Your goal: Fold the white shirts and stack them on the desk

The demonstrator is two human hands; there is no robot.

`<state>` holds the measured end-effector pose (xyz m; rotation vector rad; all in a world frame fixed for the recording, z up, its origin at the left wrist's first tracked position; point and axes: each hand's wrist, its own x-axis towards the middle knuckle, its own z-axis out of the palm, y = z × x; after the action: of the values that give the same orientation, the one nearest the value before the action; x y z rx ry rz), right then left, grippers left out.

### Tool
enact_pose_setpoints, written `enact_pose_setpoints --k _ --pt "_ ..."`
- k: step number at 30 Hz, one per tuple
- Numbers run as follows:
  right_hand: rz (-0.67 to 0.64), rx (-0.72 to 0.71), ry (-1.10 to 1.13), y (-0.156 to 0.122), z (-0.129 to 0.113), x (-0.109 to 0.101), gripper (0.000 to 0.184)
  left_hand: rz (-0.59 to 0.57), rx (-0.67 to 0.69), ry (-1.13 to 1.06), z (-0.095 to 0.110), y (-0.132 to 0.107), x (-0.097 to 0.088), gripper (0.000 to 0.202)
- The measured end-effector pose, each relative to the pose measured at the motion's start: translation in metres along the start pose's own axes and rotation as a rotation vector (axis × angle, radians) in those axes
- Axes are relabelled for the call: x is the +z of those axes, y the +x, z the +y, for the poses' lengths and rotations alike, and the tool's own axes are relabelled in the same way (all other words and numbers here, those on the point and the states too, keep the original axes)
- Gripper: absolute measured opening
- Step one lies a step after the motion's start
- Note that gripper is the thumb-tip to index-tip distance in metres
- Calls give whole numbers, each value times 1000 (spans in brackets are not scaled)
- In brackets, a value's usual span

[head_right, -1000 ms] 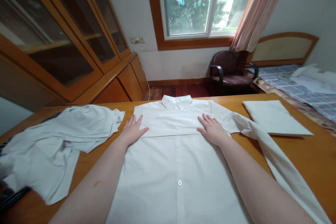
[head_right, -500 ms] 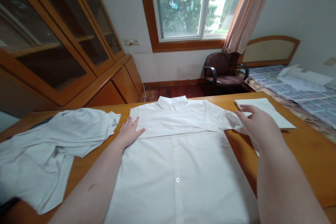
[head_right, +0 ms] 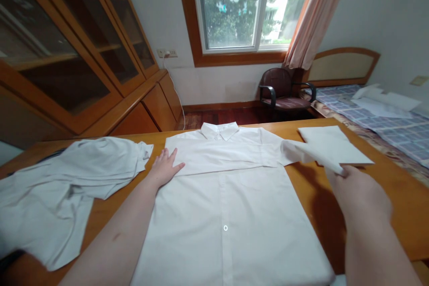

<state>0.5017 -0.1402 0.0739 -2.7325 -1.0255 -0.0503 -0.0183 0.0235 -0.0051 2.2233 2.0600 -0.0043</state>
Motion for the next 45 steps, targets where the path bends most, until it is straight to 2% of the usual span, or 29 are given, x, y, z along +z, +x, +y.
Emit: enact_pose_setpoints --k 3,4,5,8,11,13,15,18,21,23,25,28,31,35,36,39,42,43,45 --pt "409 -356 144 -22 -40 -17 26 2 1 -4 0 0 0 84" --pt "509 -454 204 -28 -55 -18 27 3 3 -5 -1 0 0 84" --pt "540 -576 240 -35 -70 -17 26 3 5 -6 -1 0 1 84" --pt "438 -942 213 -56 -118 -6 24 3 4 -14 -2 0 1 83" --pt "213 -1265 128 -79 -158 19 31 3 -1 -22 -2 0 2 84" --pt "13 -1484 50 -90 -174 41 32 -4 -2 -24 -2 0 2 84" --pt "-81 -1590 36 -98 -180 61 30 -13 -3 -25 -2 0 2 84" --pt "-89 -1639 137 -100 -176 75 38 -15 0 -26 0 -1 -4 80" --pt "-92 -1630 333 -89 -165 71 45 43 0 -2 6 -8 -19 65" --pt "-75 -1549 454 -74 -158 63 42 78 -11 -15 10 -18 -34 60" --pt "-40 -1425 489 -53 -151 58 34 2 -15 -103 16 -30 -49 62" --pt "-32 -1277 386 -18 -144 59 28 -154 -8 -247 28 -43 -62 65" --pt "-111 -1170 336 6 -139 69 31 -111 -16 -310 49 -39 -53 67" --pt "-261 -1096 363 13 -136 82 32 153 -52 -387 79 -19 -19 62" --pt "-275 -1096 367 12 -137 84 32 175 -41 -376 84 -14 -11 61" --pt "-256 -1137 329 8 -137 88 46 153 28 -378 91 -6 3 60" --pt "-224 -1199 259 8 -138 92 71 168 75 -442 91 -5 3 51" --pt "-223 -1214 248 9 -138 94 71 172 81 -453 91 -6 2 48" --pt "-232 -1231 262 12 -138 96 56 182 78 -438 92 -7 0 50"
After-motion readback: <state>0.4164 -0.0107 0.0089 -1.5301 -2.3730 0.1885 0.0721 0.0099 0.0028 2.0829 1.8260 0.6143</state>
